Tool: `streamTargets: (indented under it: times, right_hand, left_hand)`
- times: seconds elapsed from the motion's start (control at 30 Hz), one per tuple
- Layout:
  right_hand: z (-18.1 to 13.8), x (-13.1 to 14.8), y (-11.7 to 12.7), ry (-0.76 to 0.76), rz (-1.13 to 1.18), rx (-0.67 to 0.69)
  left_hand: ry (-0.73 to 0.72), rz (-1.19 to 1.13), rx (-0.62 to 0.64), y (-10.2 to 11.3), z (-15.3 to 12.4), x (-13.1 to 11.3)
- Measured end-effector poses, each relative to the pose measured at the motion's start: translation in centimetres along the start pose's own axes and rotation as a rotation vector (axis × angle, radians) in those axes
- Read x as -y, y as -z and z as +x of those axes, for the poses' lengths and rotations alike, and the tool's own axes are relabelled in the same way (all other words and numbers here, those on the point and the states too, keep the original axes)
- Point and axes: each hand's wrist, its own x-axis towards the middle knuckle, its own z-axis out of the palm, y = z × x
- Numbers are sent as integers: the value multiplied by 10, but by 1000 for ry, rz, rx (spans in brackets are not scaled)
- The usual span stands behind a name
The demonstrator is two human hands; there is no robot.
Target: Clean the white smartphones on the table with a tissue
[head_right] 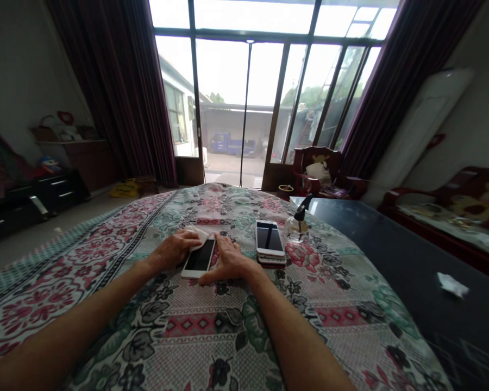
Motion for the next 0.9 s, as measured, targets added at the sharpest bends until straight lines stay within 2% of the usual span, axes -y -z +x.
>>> streamTargets:
  times: [0.17, 0.37, 0.5, 0.7, 0.9]
  right_hand:
    - [0, -1, 1, 4, -5, 6]
    - [0, -1, -1, -14, -17, 19]
    - [-1, 3, 0, -28, -28, 9]
    - [2, 5, 2, -35, -96, 22]
    - [5, -7, -1, 41, -82, -17]
  left_hand:
    - [114, 50, 77, -2, 14, -8]
    - [61, 19, 96, -5, 15, -27]
    - [67, 0, 97, -5, 15, -23]
    - [170, 35, 82, -4, 17, -10]
    - [237, 67, 110, 2, 9, -9]
